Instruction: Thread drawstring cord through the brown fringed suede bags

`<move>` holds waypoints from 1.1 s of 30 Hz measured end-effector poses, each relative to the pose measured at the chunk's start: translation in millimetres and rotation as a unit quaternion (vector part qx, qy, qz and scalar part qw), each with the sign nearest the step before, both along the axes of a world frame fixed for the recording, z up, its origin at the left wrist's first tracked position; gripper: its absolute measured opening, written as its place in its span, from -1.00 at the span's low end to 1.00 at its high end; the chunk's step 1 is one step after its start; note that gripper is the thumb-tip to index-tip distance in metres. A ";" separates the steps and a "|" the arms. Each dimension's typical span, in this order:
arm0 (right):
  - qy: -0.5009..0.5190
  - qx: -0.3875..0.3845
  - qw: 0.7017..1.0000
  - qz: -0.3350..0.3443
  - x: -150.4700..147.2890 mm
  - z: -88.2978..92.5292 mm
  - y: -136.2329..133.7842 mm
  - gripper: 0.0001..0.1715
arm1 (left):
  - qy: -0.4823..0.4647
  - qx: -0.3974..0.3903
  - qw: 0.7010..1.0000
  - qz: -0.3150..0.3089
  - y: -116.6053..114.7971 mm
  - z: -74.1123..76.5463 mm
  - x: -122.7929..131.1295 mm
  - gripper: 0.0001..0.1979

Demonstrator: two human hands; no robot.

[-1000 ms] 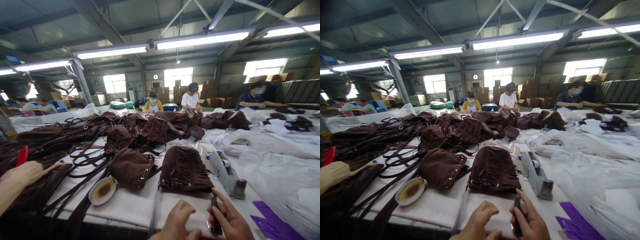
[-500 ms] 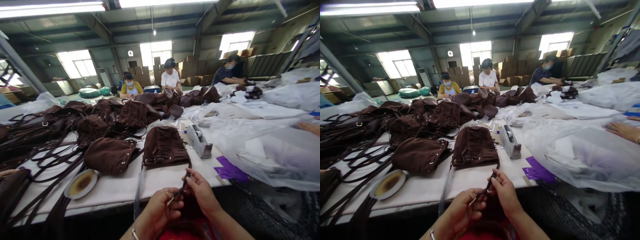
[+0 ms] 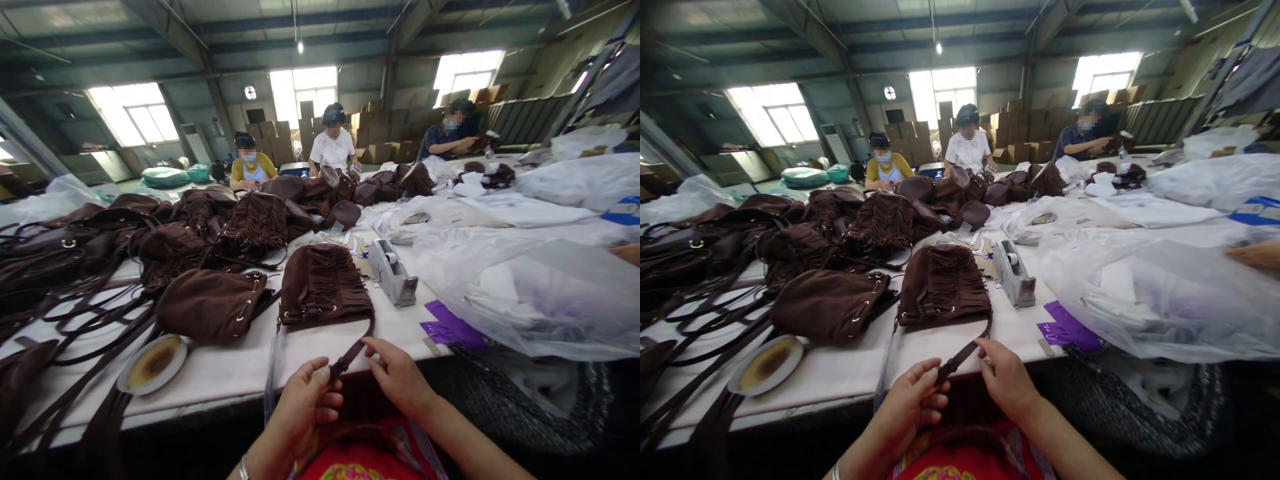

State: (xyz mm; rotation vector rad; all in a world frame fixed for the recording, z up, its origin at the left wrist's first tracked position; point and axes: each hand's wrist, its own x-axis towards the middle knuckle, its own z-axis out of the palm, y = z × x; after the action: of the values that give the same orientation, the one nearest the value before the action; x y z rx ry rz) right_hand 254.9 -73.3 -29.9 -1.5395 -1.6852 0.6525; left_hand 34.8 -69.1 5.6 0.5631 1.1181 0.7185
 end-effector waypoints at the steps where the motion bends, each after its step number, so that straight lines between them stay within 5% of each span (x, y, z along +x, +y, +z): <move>1: -0.059 0.056 0.997 0.004 -0.1 2.1 1.9 -0.53 | 0.007 -0.020 1.000 0.003 1.4 1.8 0.3 -0.62; 6: -0.223 0.247 0.934 0.128 -11.3 13.6 18.4 -0.67 | -0.013 -0.123 0.992 0.003 9.5 10.7 -0.4 -0.66; 10: -0.233 0.242 0.908 0.250 -19.9 14.7 32.5 -0.75 | -0.019 -0.129 0.991 -0.033 12.7 10.8 -7.7 -0.61; 13: -0.244 0.187 0.914 0.264 -21.5 13.7 40.4 -0.84 | 0.101 0.009 0.994 -0.041 12.2 4.1 -13.9 -0.57; 15: -0.257 0.144 0.920 0.257 -21.8 14.7 44.4 -0.88 | 0.227 0.180 0.956 -0.040 11.4 -2.4 -16.5 -0.54; 17: -0.264 0.114 0.922 0.259 -22.1 16.5 47.6 -0.89 | 0.317 0.331 0.888 -0.047 11.6 -8.2 -17.8 -0.49; 19: -0.266 0.100 0.917 0.279 -21.6 18.0 50.5 -0.87 | 0.359 0.413 0.834 -0.069 13.8 -11.2 -18.6 -0.46; 24: -0.244 0.084 0.916 0.308 -14.5 22.3 54.7 -0.76 | 0.402 0.451 0.778 -0.174 28.6 -8.7 -22.2 -0.89; 28: -0.198 0.072 0.927 0.309 -17.2 29.4 49.3 -0.68 | 0.413 0.472 0.754 -0.194 36.8 -14.7 -24.4 -0.78; 33: -0.159 0.062 0.940 0.295 -34.3 11.5 42.5 -0.79 | 0.483 0.527 0.662 -0.226 32.1 -33.0 -23.7 -0.84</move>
State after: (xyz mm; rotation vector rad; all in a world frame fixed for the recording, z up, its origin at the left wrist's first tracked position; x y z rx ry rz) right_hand 220.6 -30.7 -18.4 -1.0801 -2.4254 0.5945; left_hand 11.1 -37.0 -27.5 2.3648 1.3211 0.5429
